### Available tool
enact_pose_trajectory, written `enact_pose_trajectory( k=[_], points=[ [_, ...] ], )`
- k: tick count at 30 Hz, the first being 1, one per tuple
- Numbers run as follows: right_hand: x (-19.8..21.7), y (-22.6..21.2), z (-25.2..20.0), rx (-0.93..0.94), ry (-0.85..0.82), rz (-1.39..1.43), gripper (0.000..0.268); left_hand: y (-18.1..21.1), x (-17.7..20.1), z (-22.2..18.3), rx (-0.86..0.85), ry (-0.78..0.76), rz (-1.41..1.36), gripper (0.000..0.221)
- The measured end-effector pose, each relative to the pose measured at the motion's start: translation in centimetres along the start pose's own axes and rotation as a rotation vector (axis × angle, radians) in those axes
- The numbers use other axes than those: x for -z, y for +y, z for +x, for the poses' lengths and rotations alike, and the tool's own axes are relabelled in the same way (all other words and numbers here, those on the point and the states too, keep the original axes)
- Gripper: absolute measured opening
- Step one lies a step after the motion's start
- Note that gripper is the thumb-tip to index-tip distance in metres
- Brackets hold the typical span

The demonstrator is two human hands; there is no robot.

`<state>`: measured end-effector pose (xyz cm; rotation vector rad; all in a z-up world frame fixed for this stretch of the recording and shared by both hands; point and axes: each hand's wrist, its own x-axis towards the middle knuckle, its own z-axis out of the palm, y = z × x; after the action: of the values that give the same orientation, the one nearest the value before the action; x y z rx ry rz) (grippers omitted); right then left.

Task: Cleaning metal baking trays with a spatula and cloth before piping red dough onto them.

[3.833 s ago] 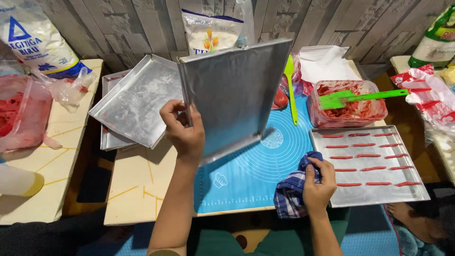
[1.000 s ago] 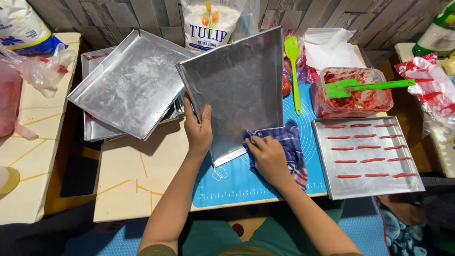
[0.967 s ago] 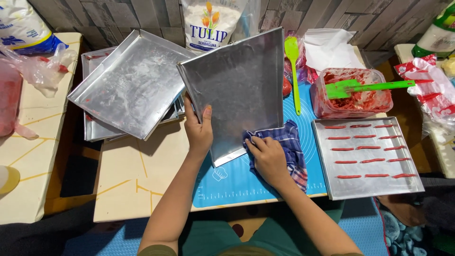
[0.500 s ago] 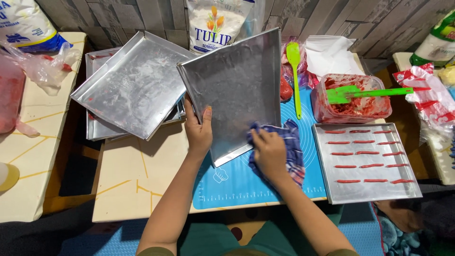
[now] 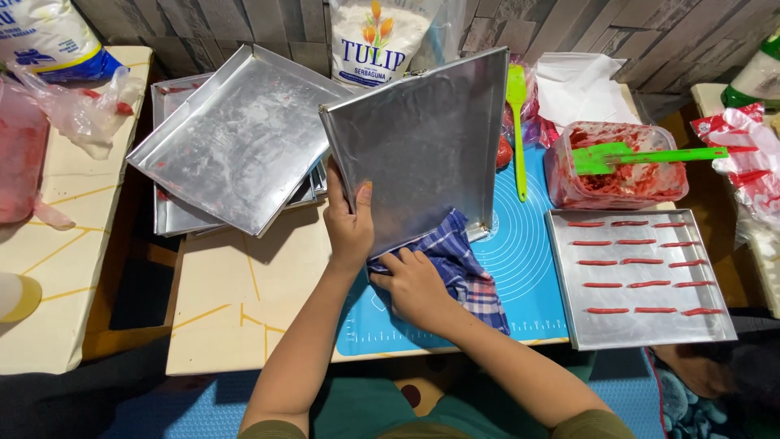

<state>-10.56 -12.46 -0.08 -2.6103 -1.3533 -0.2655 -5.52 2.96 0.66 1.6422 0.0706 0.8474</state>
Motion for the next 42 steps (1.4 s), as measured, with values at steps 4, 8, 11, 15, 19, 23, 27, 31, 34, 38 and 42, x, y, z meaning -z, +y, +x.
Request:
enact_pose_trajectory(
  k=[4, 8, 11, 15, 19, 23, 27, 31, 34, 38, 42],
  points=[
    [1.8, 0.0, -0.3, -0.136, -0.142, -0.061, 0.037, -0.2, 0.0, -0.2, -0.013, -0.003, 0.008, 0.064],
    [4.4, 3.7, -1.7, -0.412, -0.328, -0.089, 0.048, -0.5, 0.0, 0.1, -0.028, -0.01, 0.003, 0.062],
    [6.7, 6.5, -3.1, -0.602, -0.366, -0.102, 0.051, 0.0, 0.0, 0.0, -0.034, -0.016, 0.008, 0.06],
    [7.6, 11.0, -5.9, -0.824, -0.191, -0.011, 0.043, -0.3, 0.0, 0.0, -0.057, -0.005, 0.035, 0.061],
    [8.0, 10.1, -5.1, -0.767, -0.109, -0.016, 0.047, -0.2, 0.1, 0.3, -0.066, -0.005, 0.043, 0.062],
    [6.2, 10.3, -5.5, -0.679, -0.08, -0.214, 0.039, 1.4, 0.3, 0.5, -0.103, 0.019, 0.027, 0.058],
    [4.9, 10.2, -5.8, -0.683, -0.009, -0.247, 0.029, 2.6, 0.3, 0.3, -0.121, 0.025, 0.042, 0.057],
    [3.4, 9.8, -5.3, -0.668, 0.033, -0.298, 0.025, 2.8, 0.2, 0.1, -0.133, 0.037, 0.021, 0.057],
    [3.5, 9.2, -4.6, -0.676, -0.022, -0.199, 0.024, 2.9, 0.1, 0.1, -0.151, 0.05, 0.003, 0.056],
    [5.5, 9.0, -4.4, -0.678, 0.009, 0.174, 0.028, 2.8, 0.1, 0.2, -0.179, 0.057, 0.004, 0.055],
    [3.1, 10.6, -6.7, -0.848, 0.169, 0.156, 0.028, 2.3, 0.0, 0.2, -0.175, 0.055, -0.015, 0.054]
  ],
)
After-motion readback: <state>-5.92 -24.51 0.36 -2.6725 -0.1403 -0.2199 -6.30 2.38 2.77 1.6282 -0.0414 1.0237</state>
